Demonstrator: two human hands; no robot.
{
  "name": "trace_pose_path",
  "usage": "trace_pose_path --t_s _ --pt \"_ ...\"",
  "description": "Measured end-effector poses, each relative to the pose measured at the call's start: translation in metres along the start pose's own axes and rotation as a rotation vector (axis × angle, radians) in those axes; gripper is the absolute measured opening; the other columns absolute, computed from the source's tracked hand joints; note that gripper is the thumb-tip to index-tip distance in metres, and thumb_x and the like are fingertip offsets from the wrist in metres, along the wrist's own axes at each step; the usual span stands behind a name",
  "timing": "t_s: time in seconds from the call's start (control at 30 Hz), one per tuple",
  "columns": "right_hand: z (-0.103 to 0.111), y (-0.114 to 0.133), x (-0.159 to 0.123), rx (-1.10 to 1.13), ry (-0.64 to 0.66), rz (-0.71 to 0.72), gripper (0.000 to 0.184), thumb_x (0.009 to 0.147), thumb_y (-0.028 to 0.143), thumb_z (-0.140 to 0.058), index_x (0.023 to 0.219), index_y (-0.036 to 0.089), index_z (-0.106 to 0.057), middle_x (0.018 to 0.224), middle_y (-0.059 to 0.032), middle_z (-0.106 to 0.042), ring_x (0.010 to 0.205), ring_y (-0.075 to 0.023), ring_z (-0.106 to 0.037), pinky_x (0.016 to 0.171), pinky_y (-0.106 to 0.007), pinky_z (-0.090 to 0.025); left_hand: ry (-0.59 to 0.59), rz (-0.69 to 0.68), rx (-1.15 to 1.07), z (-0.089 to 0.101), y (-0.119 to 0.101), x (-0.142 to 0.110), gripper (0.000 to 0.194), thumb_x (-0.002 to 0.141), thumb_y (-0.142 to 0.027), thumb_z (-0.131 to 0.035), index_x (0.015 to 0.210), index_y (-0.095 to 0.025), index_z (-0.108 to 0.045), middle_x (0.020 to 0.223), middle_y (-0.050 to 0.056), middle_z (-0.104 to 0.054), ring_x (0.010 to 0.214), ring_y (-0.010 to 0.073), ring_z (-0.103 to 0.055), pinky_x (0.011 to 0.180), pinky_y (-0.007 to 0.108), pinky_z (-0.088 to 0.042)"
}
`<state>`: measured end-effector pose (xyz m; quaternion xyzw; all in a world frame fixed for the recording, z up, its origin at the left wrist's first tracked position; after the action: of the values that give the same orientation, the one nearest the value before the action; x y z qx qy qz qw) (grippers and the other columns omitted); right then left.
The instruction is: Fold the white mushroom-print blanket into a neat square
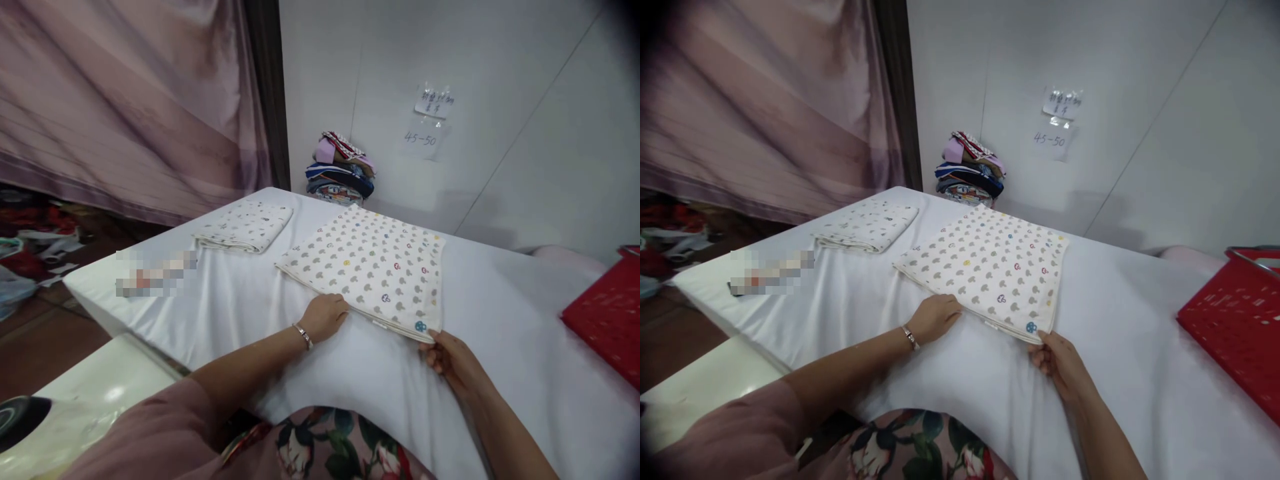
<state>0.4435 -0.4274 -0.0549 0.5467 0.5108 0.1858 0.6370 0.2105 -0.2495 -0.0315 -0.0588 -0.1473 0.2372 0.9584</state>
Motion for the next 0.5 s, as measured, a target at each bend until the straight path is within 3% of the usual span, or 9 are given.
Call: trace_pose_path --t_s 0.17,0.5 --pt "0.000 0.000 0.001 0.029 -0.003 0.023 0.030 0.074 0.041 -0.062 0.069 0.012 -0.060 0.059 -0.0035 -0.061 0.044 -0.0073 -0.049 0.035 -0.017 -0.032 -0.029 -0.061 -0.017 -0.003 -0.006 0.012 0.023 0.089 -0.020 -0.038 0.097 -0.022 -0.060 0.098 0.002 -0.061 0.086 0.0154 -0.056 0.072 0.027 -0.042" --pt "-0.006 0.005 -0.004 0.041 -0.012 0.030 0.025 0.075 0.038 -0.063 0.072 0.015 -0.056 0.065 -0.0035 -0.063 0.044 -0.0079 -0.050 0.035 -0.018 -0.033 -0.029 -0.108 0.058 -0.018 -0.007 0.020 0.022 0.089 -0.017 -0.039 0.095 -0.018 -0.060 0.099 0.003 -0.062 0.090 0.0177 -0.056 0.076 0.030 -0.042"
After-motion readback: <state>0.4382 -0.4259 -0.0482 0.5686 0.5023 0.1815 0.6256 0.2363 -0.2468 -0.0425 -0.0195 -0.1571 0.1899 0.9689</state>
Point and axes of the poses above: each hand's wrist, its own x-axis towards the middle knuckle, its own z-axis out of the back of the hand, y = z × x, the point moved 2 cm from there along x, towards the middle knuckle
